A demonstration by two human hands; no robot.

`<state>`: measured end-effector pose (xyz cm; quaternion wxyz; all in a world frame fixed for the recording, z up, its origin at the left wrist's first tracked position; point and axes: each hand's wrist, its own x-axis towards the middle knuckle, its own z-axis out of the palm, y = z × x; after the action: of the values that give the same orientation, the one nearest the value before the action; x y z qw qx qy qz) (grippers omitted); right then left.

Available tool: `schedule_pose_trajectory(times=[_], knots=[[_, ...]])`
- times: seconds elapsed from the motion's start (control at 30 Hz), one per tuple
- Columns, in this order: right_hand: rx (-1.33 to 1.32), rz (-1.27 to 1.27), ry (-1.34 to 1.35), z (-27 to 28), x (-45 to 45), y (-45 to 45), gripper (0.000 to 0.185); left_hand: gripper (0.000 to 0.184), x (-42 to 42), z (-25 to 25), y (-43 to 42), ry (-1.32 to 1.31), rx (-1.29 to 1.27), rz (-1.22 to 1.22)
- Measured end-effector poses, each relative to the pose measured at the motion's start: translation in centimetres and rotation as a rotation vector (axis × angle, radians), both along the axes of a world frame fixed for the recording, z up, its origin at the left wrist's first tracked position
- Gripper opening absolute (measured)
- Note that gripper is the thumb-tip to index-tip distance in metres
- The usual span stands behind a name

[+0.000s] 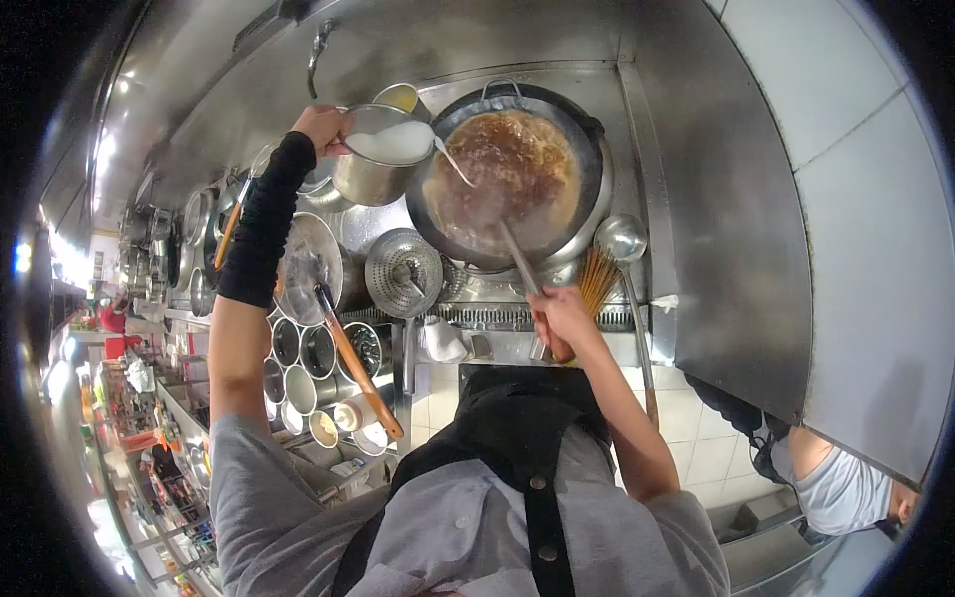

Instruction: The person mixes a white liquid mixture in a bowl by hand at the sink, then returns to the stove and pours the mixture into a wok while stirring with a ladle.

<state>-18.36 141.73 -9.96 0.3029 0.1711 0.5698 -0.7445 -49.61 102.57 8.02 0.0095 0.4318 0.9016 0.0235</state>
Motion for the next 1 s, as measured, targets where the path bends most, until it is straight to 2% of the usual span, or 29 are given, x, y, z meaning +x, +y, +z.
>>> schedule_pose_trajectory(times=[0.03, 0.07, 0.13, 0.2, 0.23, 0.27, 0.33, 0.4, 0.47, 0.53, 0.57, 0.67, 0.7, 0.73, 0.8, 0.83, 0.9, 0.97, 1.0], knots=[[-0.053, 0.005, -0.016, -0.4, -1.0, 0.0, 0.024, 0.021, 0.4, 0.8, 0.4, 0.120, -0.132, -0.127], [-0.063, -0.075, -0.013, -2.4, -1.6, -0.4, 0.023, 0.022, 0.2, 0.4, 0.4, 0.150, -0.110, -0.167], [0.153, -0.116, 0.173, -3.1, -1.1, -1.4, 0.023, 0.024, -0.1, 0.1, 0.2, 0.215, -0.066, -0.238], [0.437, -0.087, 0.333, -3.8, 0.3, -1.9, 0.022, 0.024, 0.8, 0.1, 0.9, -0.040, -0.058, 0.138], [0.428, -0.080, 0.293, -3.1, 1.3, -1.7, 0.023, 0.022, 1.5, 0.3, 1.7, -0.186, 0.054, 0.346], [0.420, -0.071, 0.252, -1.7, 2.2, -1.4, 0.023, 0.021, 2.3, 0.7, 2.6, -0.304, 0.195, 0.556], [0.312, -0.060, 0.129, 1.0, 2.9, -0.6, 0.023, 0.017, 3.4, 0.8, 4.0, -0.580, 0.697, 0.982], [0.135, 0.006, 0.046, 0.4, 1.6, 0.0, 0.024, 0.015, -0.2, -2.3, 0.2, -0.411, 0.415, 0.666], [0.032, 0.037, 0.010, -0.1, -0.4, 0.1, 0.026, 0.013, -0.7, -2.6, -0.2, -0.296, 0.199, 0.461], [0.040, -0.062, 0.074, -2.3, -1.1, -0.8, 0.023, 0.011, 1.4, 0.0, 1.7, -0.240, 0.046, 0.375], [0.045, -0.110, 0.106, -3.4, -1.3, -1.3, 0.022, 0.011, 0.9, -0.8, 1.2, -0.210, 0.070, 0.331], [0.569, -0.028, 0.412, -4.4, 1.5, -1.3, 0.021, 0.013, -0.4, -2.0, -0.4, -0.041, 0.032, 0.180], [0.729, 0.002, 0.513, -4.5, 2.3, -1.1, 0.021, 0.014, 1.0, -0.4, 0.6, 0.061, -0.058, 0.111], [0.495, 0.021, 0.189, 0.0, 2.8, -0.8, 0.022, 0.015, 2.1, 0.7, 1.4, 0.161, -0.148, 0.040], [0.242, 0.002, 0.101, 0.4, 3.1, -0.1, 0.026, 0.016, 3.0, 1.1, 2.3, -0.003, -0.125, 0.256], [0.116, -0.013, 0.061, 0.7, 3.0, 0.3, 0.028, 0.015, 2.9, 1.1, 2.6, -0.037, -0.128, 0.283], [0.098, 0.023, 0.036, 0.3, 0.9, 0.5, 0.028, 0.014, 2.7, 1.1, 2.7, -0.058, -0.148, 0.265], [0.079, -0.013, 0.055, -1.7, -0.7, -0.1, 0.028, 0.012, 1.7, -0.1, 1.2, -0.122, -0.019, 0.289], [0.148, -0.063, 0.137, -1.9, -0.8, -0.6, 0.028, 0.010, 0.1, -2.4, -0.4, -0.198, 0.130, 0.361]])
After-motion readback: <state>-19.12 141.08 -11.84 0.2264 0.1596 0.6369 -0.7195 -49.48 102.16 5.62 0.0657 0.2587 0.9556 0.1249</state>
